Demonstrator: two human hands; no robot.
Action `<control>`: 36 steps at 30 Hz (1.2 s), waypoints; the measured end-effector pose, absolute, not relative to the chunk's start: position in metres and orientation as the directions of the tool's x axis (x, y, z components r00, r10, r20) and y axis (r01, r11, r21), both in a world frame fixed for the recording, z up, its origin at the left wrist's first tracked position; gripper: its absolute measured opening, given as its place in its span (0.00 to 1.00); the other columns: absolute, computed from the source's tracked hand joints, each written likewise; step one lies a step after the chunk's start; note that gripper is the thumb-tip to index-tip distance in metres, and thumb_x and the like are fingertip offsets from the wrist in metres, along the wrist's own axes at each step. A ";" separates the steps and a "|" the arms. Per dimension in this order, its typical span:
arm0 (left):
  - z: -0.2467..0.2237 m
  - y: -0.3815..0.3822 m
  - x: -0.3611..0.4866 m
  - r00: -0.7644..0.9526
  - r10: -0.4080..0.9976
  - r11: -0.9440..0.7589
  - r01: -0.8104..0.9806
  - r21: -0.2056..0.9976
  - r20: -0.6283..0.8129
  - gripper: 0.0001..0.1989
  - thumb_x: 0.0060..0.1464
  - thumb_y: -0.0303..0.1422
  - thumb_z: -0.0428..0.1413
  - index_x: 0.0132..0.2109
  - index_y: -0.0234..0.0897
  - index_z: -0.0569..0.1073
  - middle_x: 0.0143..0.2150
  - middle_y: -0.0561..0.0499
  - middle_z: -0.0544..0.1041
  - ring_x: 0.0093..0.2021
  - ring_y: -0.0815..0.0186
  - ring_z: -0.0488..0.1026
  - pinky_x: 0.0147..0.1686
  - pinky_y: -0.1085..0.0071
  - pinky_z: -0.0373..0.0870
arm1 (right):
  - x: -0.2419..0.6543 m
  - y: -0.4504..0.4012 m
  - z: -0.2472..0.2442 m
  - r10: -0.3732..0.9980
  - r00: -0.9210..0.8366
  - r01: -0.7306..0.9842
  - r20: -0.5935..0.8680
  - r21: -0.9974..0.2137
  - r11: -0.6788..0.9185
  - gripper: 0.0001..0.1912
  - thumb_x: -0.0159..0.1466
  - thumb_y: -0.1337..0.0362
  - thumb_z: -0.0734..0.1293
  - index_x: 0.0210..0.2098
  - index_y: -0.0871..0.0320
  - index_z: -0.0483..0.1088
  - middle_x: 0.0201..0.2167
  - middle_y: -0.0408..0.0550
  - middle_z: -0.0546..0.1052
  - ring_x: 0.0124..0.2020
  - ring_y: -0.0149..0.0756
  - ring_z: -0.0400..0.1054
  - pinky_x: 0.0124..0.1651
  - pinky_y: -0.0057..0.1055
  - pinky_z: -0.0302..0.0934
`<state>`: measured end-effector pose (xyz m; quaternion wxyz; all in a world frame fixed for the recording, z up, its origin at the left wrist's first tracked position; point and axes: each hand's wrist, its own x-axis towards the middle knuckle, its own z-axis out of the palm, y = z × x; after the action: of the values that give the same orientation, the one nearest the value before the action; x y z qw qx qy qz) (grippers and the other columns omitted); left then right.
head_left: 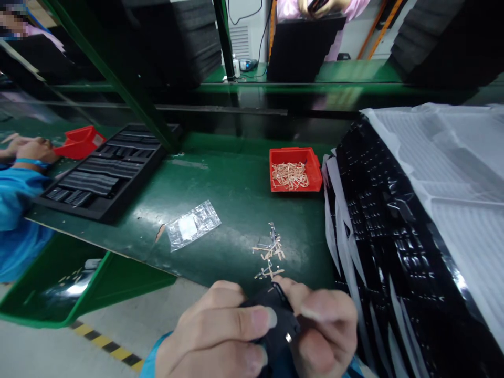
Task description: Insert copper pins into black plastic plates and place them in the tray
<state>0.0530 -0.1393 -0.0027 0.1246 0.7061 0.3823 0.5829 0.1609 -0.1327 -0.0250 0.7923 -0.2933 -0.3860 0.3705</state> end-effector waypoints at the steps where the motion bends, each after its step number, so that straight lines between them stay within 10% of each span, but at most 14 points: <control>1: -0.003 -0.140 0.056 -0.052 0.666 -0.676 0.378 0.632 0.744 0.10 0.70 0.39 0.60 0.37 0.42 0.75 0.38 0.51 0.88 0.25 0.65 0.81 0.34 0.64 0.87 | 0.160 -0.129 -0.026 0.761 0.452 -0.345 0.465 -0.696 0.630 0.08 0.74 0.53 0.68 0.47 0.49 0.74 0.21 0.36 0.65 0.17 0.29 0.59 0.23 0.28 0.61; 7: 0.007 -0.131 0.055 0.014 0.658 -0.729 0.261 0.633 0.753 0.10 0.68 0.37 0.63 0.37 0.38 0.76 0.44 0.51 0.88 0.32 0.68 0.83 0.42 0.70 0.86 | 0.170 -0.121 -0.028 0.568 0.413 0.017 0.712 -0.630 0.777 0.09 0.75 0.61 0.67 0.54 0.47 0.73 0.22 0.35 0.70 0.16 0.29 0.58 0.21 0.31 0.54; 15: 0.014 -0.121 0.056 0.049 0.664 -0.744 0.154 0.651 0.747 0.11 0.69 0.38 0.61 0.39 0.36 0.75 0.40 0.48 0.87 0.30 0.69 0.83 0.37 0.72 0.83 | 0.192 -0.141 -0.014 0.685 0.229 0.251 0.691 -0.722 0.645 0.10 0.74 0.70 0.64 0.41 0.48 0.73 0.20 0.36 0.69 0.17 0.30 0.59 0.26 0.34 0.61; 22: 0.018 -0.126 0.054 0.132 0.783 -0.622 0.145 0.770 0.608 0.11 0.70 0.40 0.61 0.45 0.36 0.76 0.41 0.48 0.85 0.34 0.68 0.82 0.40 0.72 0.81 | 0.184 -0.134 -0.025 0.521 0.331 0.464 0.787 -0.617 0.636 0.13 0.70 0.77 0.64 0.34 0.55 0.71 0.20 0.38 0.66 0.19 0.29 0.57 0.24 0.30 0.59; 29: 0.011 -0.129 0.054 0.041 0.879 -0.469 0.257 0.845 0.476 0.07 0.65 0.21 0.60 0.46 0.36 0.78 0.39 0.50 0.84 0.39 0.68 0.83 0.40 0.78 0.80 | 0.206 -0.127 -0.024 0.730 0.056 0.474 0.681 -0.662 0.581 0.13 0.68 0.81 0.62 0.38 0.57 0.71 0.28 0.43 0.69 0.26 0.28 0.66 0.27 0.26 0.64; 36: 0.011 -0.131 0.057 0.003 0.932 -0.348 0.279 0.895 0.362 0.10 0.67 0.22 0.58 0.45 0.41 0.80 0.31 0.56 0.79 0.22 0.74 0.76 0.26 0.78 0.76 | 0.211 -0.126 -0.018 0.803 0.019 0.363 0.596 -0.752 0.550 0.10 0.69 0.78 0.61 0.38 0.57 0.66 0.38 0.46 0.70 0.40 0.31 0.68 0.41 0.28 0.67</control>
<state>0.0566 -0.1313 0.0111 0.3136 0.6349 0.4770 0.5206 0.2114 -0.1259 -0.0175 0.5673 -0.4330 -0.6731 0.1940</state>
